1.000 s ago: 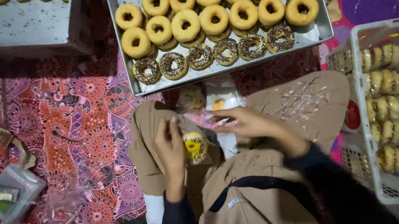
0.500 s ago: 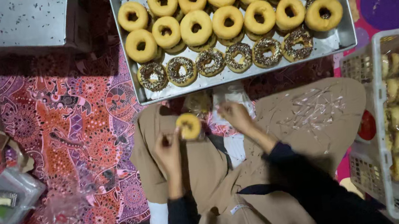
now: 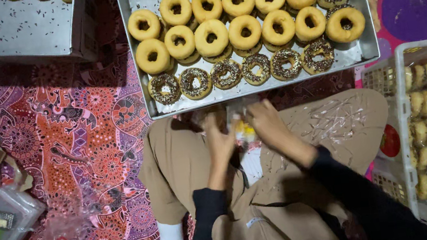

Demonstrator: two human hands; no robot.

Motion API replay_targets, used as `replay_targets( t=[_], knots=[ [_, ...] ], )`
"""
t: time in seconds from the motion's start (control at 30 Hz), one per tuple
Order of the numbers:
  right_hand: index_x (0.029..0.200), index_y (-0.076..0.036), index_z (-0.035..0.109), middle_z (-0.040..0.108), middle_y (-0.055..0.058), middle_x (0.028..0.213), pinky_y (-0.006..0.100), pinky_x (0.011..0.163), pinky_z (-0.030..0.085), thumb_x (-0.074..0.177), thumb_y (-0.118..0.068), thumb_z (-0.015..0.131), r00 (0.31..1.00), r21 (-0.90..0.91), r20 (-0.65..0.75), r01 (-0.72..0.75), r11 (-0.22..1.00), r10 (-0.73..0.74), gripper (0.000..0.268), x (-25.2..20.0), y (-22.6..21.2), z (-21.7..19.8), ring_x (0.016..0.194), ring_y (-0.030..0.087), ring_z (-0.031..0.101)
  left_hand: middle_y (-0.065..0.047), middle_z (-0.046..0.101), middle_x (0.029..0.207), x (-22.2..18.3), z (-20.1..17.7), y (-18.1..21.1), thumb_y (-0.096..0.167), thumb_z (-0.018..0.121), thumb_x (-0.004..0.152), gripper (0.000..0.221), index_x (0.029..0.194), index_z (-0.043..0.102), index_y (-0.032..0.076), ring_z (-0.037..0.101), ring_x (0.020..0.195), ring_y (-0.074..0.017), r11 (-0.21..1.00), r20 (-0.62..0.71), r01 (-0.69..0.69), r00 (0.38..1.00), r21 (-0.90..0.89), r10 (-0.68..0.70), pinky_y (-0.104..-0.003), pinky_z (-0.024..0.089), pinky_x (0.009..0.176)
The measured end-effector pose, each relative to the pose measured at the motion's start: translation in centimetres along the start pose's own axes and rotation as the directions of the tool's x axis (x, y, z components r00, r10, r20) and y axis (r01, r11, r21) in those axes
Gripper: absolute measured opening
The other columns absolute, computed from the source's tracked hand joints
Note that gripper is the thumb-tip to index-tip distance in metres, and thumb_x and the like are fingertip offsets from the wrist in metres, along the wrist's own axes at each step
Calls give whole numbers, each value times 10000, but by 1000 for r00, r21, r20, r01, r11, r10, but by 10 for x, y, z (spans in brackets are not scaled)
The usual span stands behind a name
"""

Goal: The person sits on a patterned floor mat and repeatedly picks doughnuts from a metal tray, places them into small plastic bags, and then places the filled bags into a white plastic crate. The doughnuts include plain and chocolate-sprinkled varieties.

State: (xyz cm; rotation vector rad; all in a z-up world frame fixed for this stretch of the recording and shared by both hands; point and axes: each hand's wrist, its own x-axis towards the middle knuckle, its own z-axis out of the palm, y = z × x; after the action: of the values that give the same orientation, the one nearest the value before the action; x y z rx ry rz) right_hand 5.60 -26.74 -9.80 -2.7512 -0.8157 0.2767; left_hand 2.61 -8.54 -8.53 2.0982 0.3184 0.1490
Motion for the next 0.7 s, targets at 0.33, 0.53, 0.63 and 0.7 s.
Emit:
replay_targets(
  t=[0.33,0.53,0.63,0.7],
  knots=[
    [1542,-53,423,647,164,1148,556,1053,380,865,-324,716,989,182,25,-146,972,144,786,-42,-89,-159,1143,335,584,-38,216,1719,-75,-34,101,474,501,1029,741,1632,195,170,237,1605,-239,574,-121,-216,972,-790,200,-453,311,1266],
    [1179,-154,766,762,76,1166,425,1014,520,756,-489,798,989,697,46,70,713,-142,541,82,-142,-155,1087,235,712,-148,649,1223,-8,-159,-30,297,532,1231,266,1256,557,33,618,1105,-212,-778,42,37,999,-627,14,-343,543,982],
    [948,-46,760,626,192,1182,509,947,410,621,-443,910,934,69,-336,149,986,-117,536,151,-125,-137,1165,373,576,-172,664,1141,-6,-186,-66,234,652,1110,203,1157,654,36,597,1121,-283,-443,-164,-348,901,-826,-401,-451,500,1052],
    [845,-35,756,608,197,1167,497,907,416,459,-436,930,944,-136,-299,100,986,-137,584,178,-119,-118,1152,369,577,-194,655,1134,-3,-193,-71,266,649,1005,254,1133,648,47,596,1121,-314,-464,-59,-335,856,-820,-513,-505,508,1050]
  ],
)
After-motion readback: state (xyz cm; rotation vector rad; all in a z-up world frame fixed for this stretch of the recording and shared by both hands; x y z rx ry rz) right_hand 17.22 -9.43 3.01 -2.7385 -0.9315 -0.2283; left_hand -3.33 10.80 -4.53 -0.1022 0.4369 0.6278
